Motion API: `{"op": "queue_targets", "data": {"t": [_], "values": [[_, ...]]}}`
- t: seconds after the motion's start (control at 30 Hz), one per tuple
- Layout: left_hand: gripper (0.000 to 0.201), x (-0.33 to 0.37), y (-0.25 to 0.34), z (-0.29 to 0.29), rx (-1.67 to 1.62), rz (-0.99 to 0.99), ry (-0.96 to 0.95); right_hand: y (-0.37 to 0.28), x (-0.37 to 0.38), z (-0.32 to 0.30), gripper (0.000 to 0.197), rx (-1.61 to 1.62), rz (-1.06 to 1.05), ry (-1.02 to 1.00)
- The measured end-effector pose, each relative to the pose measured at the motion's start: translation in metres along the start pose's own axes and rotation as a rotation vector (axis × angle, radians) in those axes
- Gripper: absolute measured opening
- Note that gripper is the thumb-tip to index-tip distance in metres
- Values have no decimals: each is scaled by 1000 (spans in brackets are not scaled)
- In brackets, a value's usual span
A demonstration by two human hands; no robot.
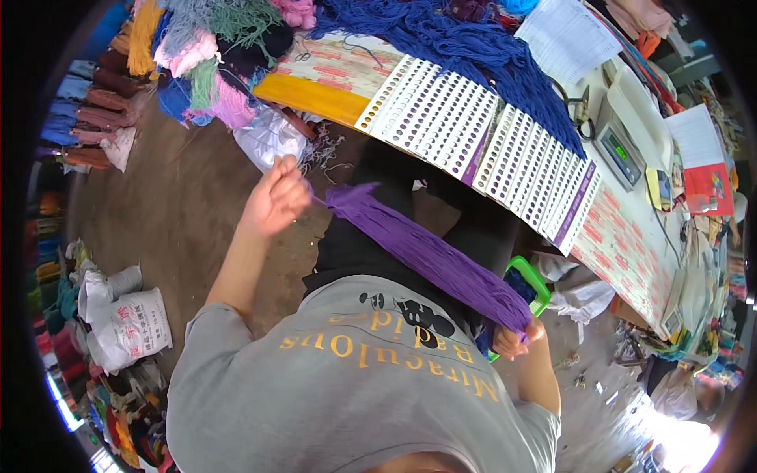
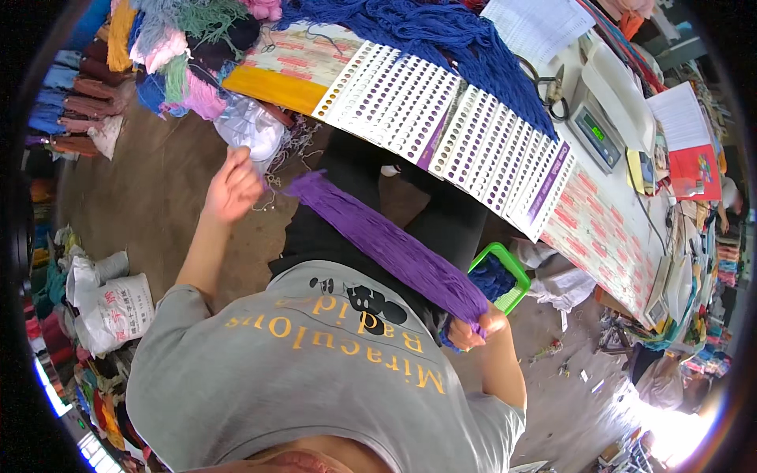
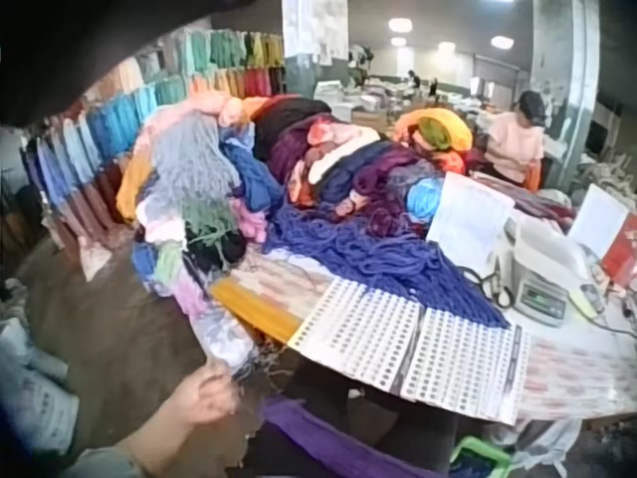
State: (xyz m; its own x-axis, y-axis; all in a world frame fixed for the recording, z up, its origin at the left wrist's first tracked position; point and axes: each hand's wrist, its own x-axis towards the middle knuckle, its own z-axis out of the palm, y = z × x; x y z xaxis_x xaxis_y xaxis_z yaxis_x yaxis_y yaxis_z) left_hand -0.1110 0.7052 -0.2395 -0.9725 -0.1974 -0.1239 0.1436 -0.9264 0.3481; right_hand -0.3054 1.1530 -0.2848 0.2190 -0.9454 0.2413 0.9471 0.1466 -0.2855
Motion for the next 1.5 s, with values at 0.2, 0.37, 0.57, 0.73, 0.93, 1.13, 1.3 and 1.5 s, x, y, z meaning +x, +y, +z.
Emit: {"op": "queue_targets", "data": {"t": [0.2,0.37,0.57,0.73,0.93,1.13,1.3,1.5], "values": [[26,2,-37,-130,1272,-10,627,-2,7,22,40,99,-1,114],[25,17,-75,-126,1180,-82,660,6,5,32,45,64,-78,265],[20,18,-61,-105,1056,-32,624,7,10,26,44,43,-126,188],[23,17,-73,-122,1341,102,586,9,16,30,45,-6,-167,161],[24,25,-96,-90,1805,240,438,4,20,29,43,-82,-234,17],[13,21,-66,-70,562,-289,418,-1,10,52,36,-172,-745,29],[24,14,26,-130,-331,-79,343,-13,-24,86,31,-167,-1065,83],[25,51,94,-178,1241,176,847,-10,-37,98,29,-133,-1140,125]]}}
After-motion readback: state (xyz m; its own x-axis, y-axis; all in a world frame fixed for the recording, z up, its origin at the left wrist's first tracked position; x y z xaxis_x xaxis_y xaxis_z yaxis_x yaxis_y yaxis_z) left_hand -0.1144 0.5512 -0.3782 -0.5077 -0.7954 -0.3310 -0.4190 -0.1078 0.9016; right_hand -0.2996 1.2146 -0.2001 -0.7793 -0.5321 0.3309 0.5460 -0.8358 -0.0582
